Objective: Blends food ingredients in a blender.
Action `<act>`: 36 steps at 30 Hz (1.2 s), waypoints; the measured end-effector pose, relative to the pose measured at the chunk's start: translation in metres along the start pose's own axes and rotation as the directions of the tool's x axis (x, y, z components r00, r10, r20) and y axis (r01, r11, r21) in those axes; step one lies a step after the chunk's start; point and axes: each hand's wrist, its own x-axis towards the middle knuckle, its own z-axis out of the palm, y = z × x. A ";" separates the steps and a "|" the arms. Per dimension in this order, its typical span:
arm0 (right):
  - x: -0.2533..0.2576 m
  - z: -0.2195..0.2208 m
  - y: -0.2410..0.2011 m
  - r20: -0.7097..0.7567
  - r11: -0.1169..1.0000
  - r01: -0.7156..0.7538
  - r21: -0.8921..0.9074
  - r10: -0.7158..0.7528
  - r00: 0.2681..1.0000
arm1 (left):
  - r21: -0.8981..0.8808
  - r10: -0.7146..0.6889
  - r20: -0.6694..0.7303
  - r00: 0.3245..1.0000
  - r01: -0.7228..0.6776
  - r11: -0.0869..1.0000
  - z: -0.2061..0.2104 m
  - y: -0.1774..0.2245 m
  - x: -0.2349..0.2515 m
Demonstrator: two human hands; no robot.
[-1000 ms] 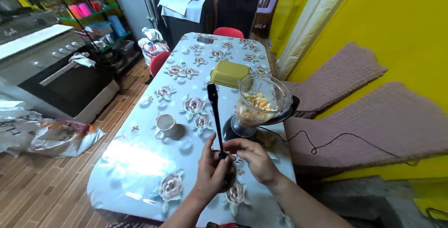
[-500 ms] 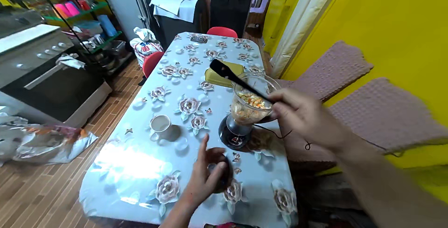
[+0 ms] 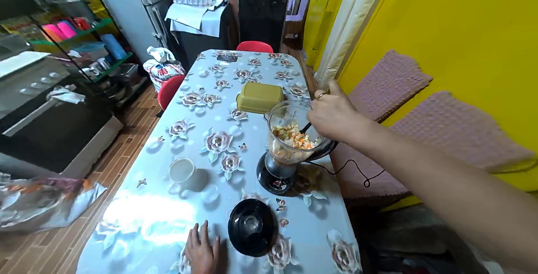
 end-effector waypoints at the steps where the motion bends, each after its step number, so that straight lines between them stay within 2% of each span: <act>1: 0.004 0.006 0.001 0.018 0.999 0.027 0.040 -0.027 0.999 | 0.021 0.005 0.007 1.000 -0.005 1.000 0.004 -0.003 -0.003; 4: 0.007 0.005 0.002 0.022 0.978 0.080 0.193 -0.086 0.996 | 0.075 0.010 0.027 1.000 -0.012 0.997 0.008 -0.004 -0.008; 6: 0.006 -0.008 -0.001 -0.027 0.958 0.101 0.268 -0.097 0.995 | 0.101 0.003 0.043 0.999 -0.007 0.995 0.009 -0.002 -0.006; 9: 0.006 -0.024 -0.001 -0.244 0.972 0.114 0.205 -0.062 0.968 | 0.130 -0.005 0.055 0.998 -0.002 0.992 0.010 -0.002 -0.006; 11: 0.011 -0.027 0.002 -0.464 0.979 0.142 0.149 -0.058 0.884 | 0.136 -0.013 0.068 0.998 0.004 0.991 0.011 -0.004 -0.005; 13: 0.019 -0.026 0.002 -0.544 0.981 0.185 0.057 -0.125 0.830 | 0.146 -0.014 0.062 0.998 0.005 0.989 0.012 -0.004 -0.004; 15: 0.022 -0.022 -0.001 -0.435 0.968 0.246 -0.047 -0.241 0.867 | 0.156 -0.005 0.056 0.998 -0.004 0.988 0.012 -0.004 -0.003; 17: 0.020 -0.021 -0.005 -0.196 0.953 0.290 -0.083 -0.301 0.933 | 0.171 -0.010 0.067 0.998 -0.002 0.985 0.013 -0.005 -0.002; 20: 0.016 -0.023 -0.005 0.113 0.963 0.268 0.036 -0.270 0.956 | 0.170 -0.018 0.085 0.996 0.003 0.985 0.012 -0.004 -0.001; 23: 0.016 -0.025 0.000 0.281 0.962 0.165 0.216 -0.223 0.933 | 0.171 -0.027 0.086 0.996 0.012 0.985 0.014 -0.005 -0.001; 30: 0.012 -0.034 0.003 0.328 0.935 -0.025 0.353 -0.098 0.940 | 0.176 -0.029 0.085 0.996 0.014 0.984 0.013 -0.005 -0.001; 36: 0.007 -0.024 0.009 0.329 0.936 -0.217 0.277 0.120 0.937 | 0.162 -0.032 0.098 0.995 0.016 0.987 0.009 0.002 -0.001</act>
